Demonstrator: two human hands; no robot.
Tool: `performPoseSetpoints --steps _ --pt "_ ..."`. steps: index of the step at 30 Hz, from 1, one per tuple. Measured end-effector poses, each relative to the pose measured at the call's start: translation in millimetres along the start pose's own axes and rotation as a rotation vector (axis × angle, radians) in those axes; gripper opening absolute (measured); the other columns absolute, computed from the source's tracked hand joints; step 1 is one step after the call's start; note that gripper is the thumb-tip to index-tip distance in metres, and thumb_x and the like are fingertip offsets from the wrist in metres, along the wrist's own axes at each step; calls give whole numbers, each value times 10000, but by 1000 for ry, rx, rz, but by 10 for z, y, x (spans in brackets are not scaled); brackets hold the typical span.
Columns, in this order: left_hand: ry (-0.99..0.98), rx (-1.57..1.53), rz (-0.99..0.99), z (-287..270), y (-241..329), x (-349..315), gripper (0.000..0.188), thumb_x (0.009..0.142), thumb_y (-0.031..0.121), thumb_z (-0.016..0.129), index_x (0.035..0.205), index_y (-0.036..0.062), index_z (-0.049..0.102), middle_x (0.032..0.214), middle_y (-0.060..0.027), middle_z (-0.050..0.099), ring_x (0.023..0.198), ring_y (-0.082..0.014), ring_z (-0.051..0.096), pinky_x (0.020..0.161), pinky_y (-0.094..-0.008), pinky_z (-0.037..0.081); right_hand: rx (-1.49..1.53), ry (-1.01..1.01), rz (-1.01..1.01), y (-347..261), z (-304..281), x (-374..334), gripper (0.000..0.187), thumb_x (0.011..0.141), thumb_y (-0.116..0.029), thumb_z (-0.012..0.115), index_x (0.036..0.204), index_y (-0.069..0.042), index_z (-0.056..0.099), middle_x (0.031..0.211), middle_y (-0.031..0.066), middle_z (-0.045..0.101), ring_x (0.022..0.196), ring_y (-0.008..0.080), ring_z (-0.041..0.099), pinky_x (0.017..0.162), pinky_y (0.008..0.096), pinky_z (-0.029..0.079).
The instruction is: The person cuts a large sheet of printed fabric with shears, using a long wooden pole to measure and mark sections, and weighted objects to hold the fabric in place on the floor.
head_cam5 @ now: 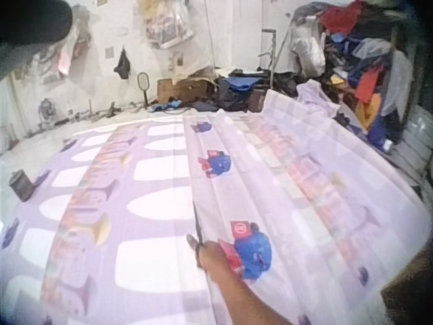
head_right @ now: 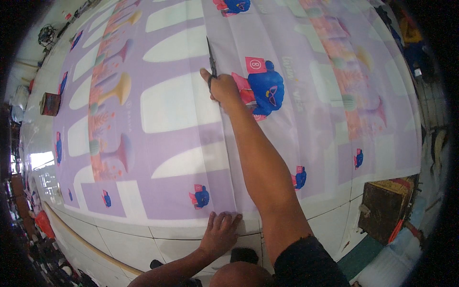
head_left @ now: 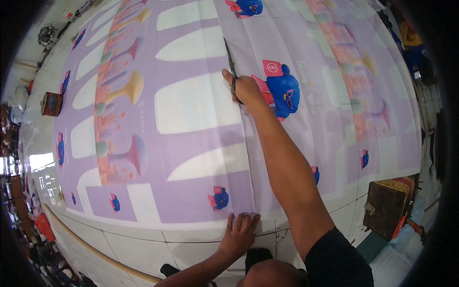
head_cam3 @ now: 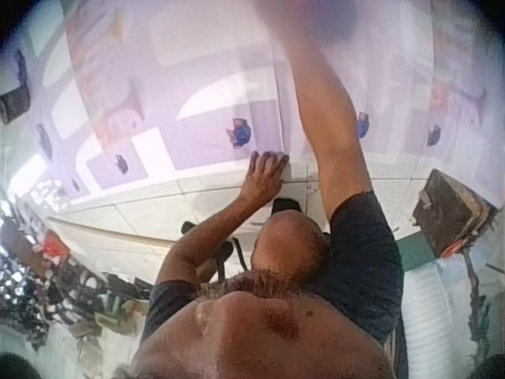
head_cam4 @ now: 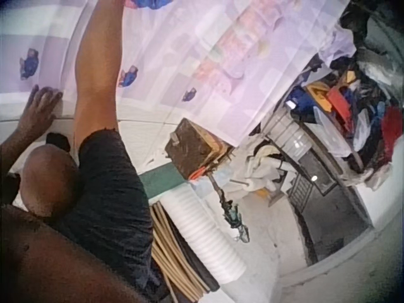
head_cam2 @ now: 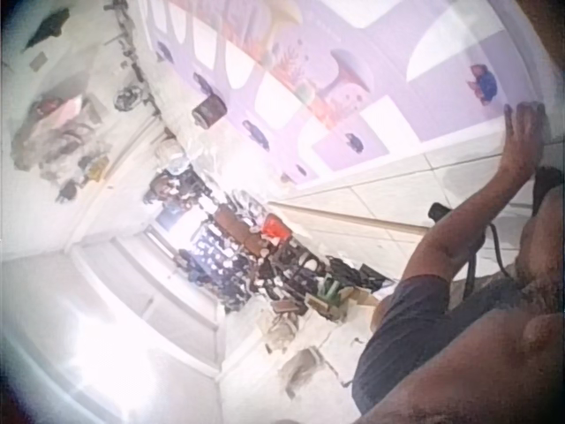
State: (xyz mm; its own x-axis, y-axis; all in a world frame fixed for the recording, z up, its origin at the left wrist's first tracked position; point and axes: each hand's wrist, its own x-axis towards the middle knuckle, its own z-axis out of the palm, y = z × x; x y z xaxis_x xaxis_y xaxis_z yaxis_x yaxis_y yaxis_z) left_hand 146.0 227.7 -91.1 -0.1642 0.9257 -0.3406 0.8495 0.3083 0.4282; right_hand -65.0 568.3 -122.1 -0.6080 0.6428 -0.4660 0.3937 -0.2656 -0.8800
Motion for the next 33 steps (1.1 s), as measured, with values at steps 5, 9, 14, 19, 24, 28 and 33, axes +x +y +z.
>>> performPoseSetpoints --steps 5,9,14,19,24,28,33 --pt "3 7 -5 7 11 14 651 812 271 643 1406 82 457 1256 -157 485 1236 -326 444 1082 -595 326 -16 0 35 -220 11 284 567 795 -594 734 664 -88 512 593 20 494 463 125 469 439 289 393" --pt "-28 2 4 -14 -3 31 641 813 267 638 1401 80 460 1261 -155 488 1252 -321 439 1079 -592 329 58 3 -20 -156 29 377 580 818 -549 732 621 -52 507 567 42 492 443 149 480 421 321 391" --pt "-53 24 11 -144 21 45 622 822 293 653 1376 73 476 1288 -141 505 1261 -321 456 1071 -565 354 54 25 -53 -125 26 405 588 835 -532 720 607 -32 511 552 55 497 441 164 509 415 331 409" --pt "-1 -333 -102 -622 -367 574 626 835 344 692 1352 53 493 1297 -175 550 1152 -351 558 1036 -454 427 64 -21 -31 -102 23 426 608 845 -552 697 614 -13 536 568 72 537 451 171 543 422 318 434" --pt "696 -1 -213 -1310 -1401 1998 700 834 369 696 1374 -7 455 1409 -269 424 1350 -448 347 1119 -530 283 25 0 -66 -80 -40 451 640 830 -591 691 607 -8 552 538 74 545 441 175 562 413 323 437" --pt "664 102 -227 -1325 -1638 2390 765 833 477 652 1401 13 436 1438 -265 387 1409 -437 269 1174 -533 166 -86 9 -63 -148 21 408 668 832 -598 675 617 29 589 554 127 576 466 233 592 472 372 473" --pt "660 70 -270 -1276 -1641 2446 762 826 469 668 1396 22 434 1440 -253 367 1398 -426 282 1171 -543 172 -2 -8 -19 -117 48 411 602 827 -567 708 638 -17 553 564 56 538 453 147 537 436 302 442"
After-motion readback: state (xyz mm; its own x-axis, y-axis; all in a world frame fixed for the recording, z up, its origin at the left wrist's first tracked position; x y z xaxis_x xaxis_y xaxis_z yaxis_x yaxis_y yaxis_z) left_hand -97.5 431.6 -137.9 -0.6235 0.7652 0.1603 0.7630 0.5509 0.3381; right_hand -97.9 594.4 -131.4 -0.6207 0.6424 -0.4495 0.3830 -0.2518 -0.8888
